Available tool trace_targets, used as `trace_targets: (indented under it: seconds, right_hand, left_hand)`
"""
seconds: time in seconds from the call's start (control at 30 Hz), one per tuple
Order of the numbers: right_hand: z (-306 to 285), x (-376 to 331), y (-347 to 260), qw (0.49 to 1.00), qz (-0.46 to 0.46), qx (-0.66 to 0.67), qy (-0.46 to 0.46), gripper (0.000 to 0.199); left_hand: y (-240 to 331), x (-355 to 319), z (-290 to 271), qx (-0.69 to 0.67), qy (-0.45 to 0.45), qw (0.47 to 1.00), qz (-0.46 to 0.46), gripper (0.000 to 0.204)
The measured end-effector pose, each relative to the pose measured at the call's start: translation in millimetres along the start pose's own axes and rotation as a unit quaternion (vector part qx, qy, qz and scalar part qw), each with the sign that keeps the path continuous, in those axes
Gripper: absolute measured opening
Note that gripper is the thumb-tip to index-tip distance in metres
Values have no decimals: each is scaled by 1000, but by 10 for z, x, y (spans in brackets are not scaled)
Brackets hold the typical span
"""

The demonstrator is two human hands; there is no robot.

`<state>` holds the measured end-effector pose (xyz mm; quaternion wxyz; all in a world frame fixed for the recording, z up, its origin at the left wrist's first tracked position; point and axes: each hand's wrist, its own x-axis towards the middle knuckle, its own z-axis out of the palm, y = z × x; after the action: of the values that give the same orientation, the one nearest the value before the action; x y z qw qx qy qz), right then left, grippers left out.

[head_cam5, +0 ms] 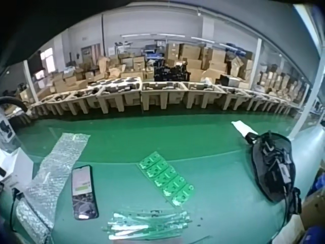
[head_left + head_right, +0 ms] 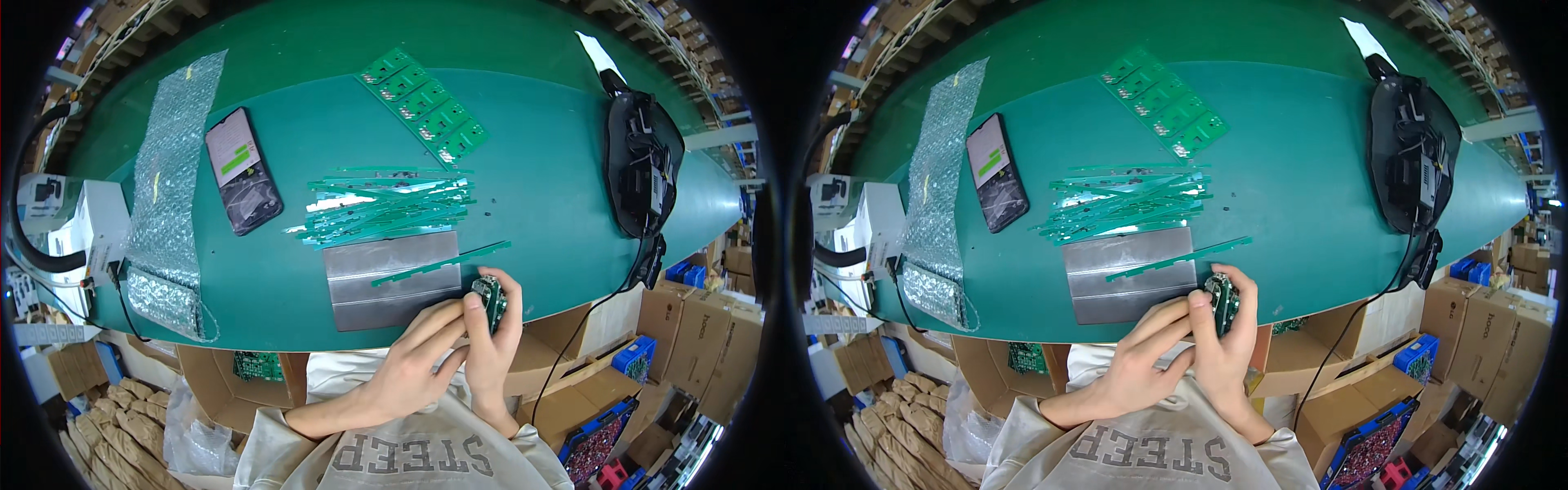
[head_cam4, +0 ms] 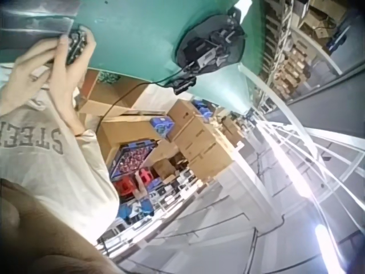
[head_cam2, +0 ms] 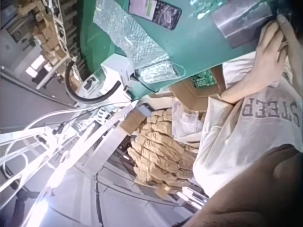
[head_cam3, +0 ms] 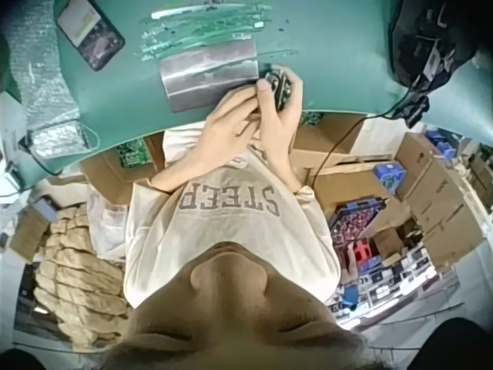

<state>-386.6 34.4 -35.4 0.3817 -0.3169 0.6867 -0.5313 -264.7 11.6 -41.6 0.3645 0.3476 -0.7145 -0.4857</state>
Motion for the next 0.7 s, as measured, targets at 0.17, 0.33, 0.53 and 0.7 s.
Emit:
trace_targets:
  seconds: [0.17,0.33,0.53,0.7]
  right_hand:
    - [-561,6,161,982,23,184,-19,27]
    - [-1621,-259,895,933,107,330,-99,35]
    - [-2421,-367,3062,944,214,-153,200,22]
    - [-2687,-533,4568,891,260,-339,154,35]
  left_hand:
    - [80,43,-158,15,37,997,-65,42]
    - [-94,343,-465,404,48,913,-6,39]
    - [-191,482,-624,352,60,934,9,13]
    - [-292,783,-750,373,83,923,38,9]
